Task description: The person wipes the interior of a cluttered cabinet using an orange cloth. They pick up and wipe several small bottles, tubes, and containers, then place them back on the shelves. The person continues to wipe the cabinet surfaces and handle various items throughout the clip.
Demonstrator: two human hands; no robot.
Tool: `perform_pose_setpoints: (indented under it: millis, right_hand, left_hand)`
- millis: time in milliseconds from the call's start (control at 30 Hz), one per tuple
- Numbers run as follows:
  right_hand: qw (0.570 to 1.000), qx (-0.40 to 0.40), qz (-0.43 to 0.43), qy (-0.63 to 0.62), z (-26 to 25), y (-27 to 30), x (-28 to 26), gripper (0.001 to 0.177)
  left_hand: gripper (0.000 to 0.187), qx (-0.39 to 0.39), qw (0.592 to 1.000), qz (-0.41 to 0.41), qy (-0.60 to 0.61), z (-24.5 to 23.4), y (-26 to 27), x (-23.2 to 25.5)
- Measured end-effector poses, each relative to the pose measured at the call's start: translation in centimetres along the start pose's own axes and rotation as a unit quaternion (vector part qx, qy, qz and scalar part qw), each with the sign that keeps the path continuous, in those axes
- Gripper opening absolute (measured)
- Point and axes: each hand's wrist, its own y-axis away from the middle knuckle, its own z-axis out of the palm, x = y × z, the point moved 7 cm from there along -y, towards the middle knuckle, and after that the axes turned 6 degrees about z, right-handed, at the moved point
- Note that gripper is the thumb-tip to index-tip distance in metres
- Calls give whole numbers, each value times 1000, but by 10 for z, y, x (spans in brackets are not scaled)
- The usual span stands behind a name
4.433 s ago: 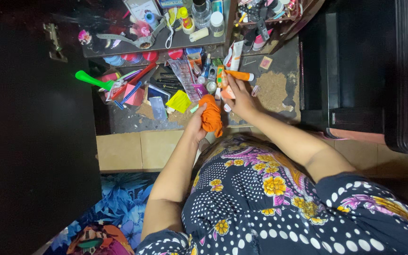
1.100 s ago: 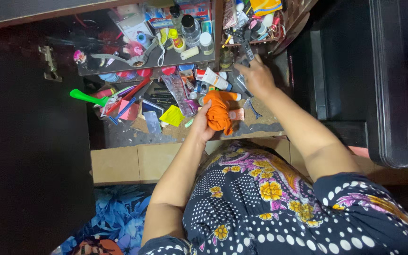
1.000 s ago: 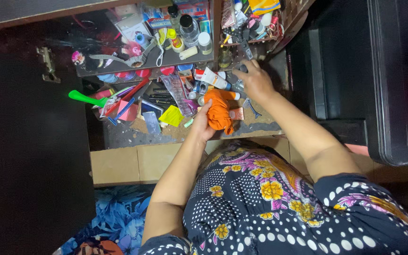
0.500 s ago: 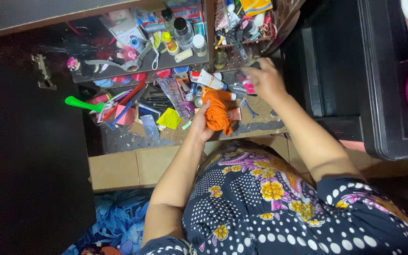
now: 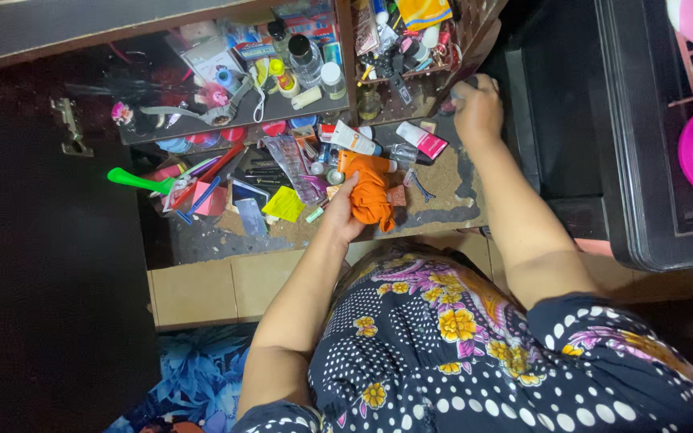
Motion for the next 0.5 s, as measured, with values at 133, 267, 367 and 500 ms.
perform_pose_setpoints:
  millis: [133,267,367,500]
  right_hand:
    - [999,-6,-30,13,12,-10,4,30]
    - [997,-28,10,-65,13,-11,15,41]
    - [987,-41,57,-143,11,-12,22,49]
    - [988,7,47,-147,2,-3,18,76]
  left_hand:
    - [44,4,1000,0,-17,0,1,1]
    - [45,0,1000,6,-18,-2,7,6]
    - [45,0,1000,11,-12,0,8,8]
    - [44,4,1000,18,-24,4,8,6]
